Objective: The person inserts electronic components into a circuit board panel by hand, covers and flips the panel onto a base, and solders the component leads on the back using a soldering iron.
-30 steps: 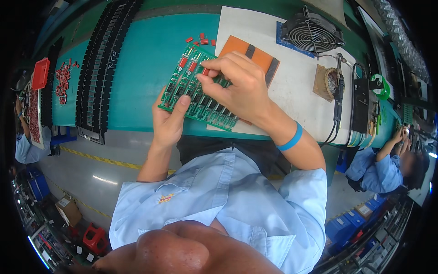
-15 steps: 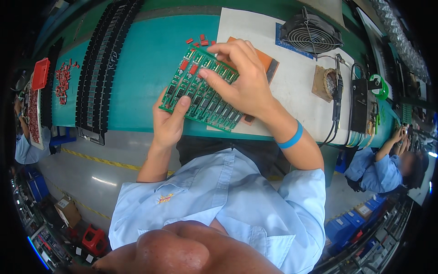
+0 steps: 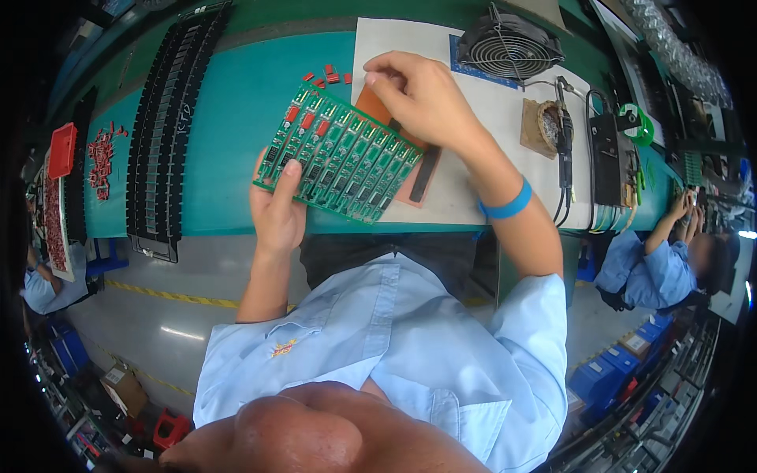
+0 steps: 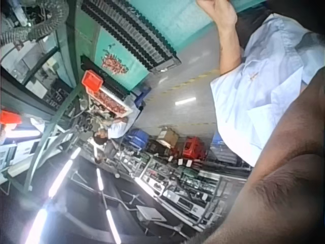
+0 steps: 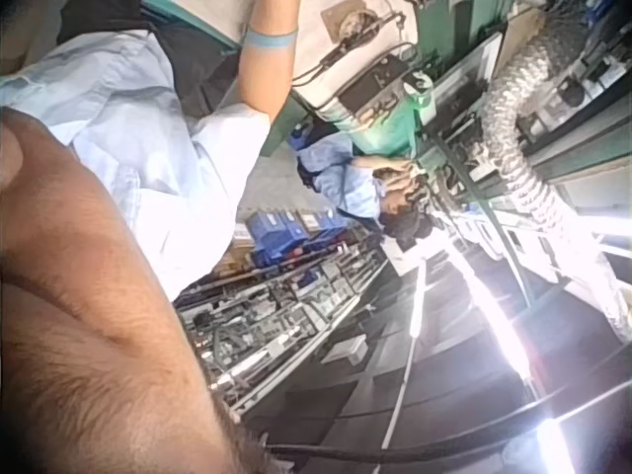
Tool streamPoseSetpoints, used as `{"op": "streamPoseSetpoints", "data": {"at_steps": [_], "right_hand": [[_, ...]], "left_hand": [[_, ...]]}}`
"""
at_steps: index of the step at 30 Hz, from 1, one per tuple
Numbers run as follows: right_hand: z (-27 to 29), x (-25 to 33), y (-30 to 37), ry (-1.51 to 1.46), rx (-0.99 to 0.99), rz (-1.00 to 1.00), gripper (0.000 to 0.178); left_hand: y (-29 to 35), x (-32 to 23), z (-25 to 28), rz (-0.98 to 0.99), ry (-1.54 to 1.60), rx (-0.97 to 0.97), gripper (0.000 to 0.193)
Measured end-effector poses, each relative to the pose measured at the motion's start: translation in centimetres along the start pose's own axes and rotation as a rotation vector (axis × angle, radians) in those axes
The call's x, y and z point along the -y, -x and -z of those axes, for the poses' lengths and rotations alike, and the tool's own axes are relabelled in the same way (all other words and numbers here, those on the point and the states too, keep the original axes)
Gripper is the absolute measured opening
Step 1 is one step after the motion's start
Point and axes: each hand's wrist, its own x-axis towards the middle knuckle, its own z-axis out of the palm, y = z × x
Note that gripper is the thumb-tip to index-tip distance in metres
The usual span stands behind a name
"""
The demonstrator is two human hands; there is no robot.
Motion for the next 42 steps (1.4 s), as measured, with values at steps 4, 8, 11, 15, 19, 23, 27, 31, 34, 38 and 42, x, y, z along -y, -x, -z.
{"op": "streamPoseSetpoints", "data": {"at_steps": [4, 8, 11, 15, 19, 23, 27, 31, 34, 38, 42], "right_hand": [[-0.9, -2.2, -1.7, 0.453, 0.059, 0.34, 0.019], [-3.1, -3.1, -3.0, 0.455, 0.065, 0.331, 0.019], [-3.4, -3.3, -3.5, 0.439, 0.05, 0.339, 0.019], [-2.6, -3.2, -3.2, 0.396, -0.006, 0.364, 0.017], [-0.5, -0.3, -1.1, -0.012, 0.005, 0.076, 0.013], [-1.0, 1.2, 1.7, -0.42, 0.0, 0.06, 0.012], [-1.5, 1.3, 3.0, -0.487, 0.077, 0.085, 0.012], [-1.7, 1.2, 3.4, -0.385, 0.168, 0.105, 0.015], [-1.5, 1.5, 3.4, -0.294, 0.212, 0.064, 0.017], [-1.6, 1.4, 3.4, -0.285, 0.19, 0.074, 0.016], [-1.7, 1.5, 3.5, -0.269, 0.183, 0.084, 0.016]], "left_hand": [[-0.1, 0.0, 0.2, -0.023, 0.029, -0.007, 0.037], [-0.1, -0.1, -0.3, -0.012, 0.043, -0.028, 0.036], [-0.1, -0.1, -0.2, -0.008, 0.061, -0.031, 0.036], [-0.3, 0.1, 0.0, -0.002, 0.111, -0.008, 0.033], [-0.1, -0.1, -0.1, 0.02, 0.138, -0.003, 0.03], [-0.2, -0.1, -0.4, 0.002, 0.121, -0.019, 0.028], [-0.3, -0.2, -0.7, -0.007, 0.11, -0.03, 0.027], [-0.2, 0.0, -0.6, -0.006, 0.106, -0.027, 0.026], [-0.2, 0.1, -0.2, -0.003, 0.103, -0.017, 0.025], [-0.2, 0.3, 0.2, 0.002, 0.092, -0.011, 0.025], [-0.2, 0.3, 0.0, -0.003, 0.086, -0.018, 0.025]]}}
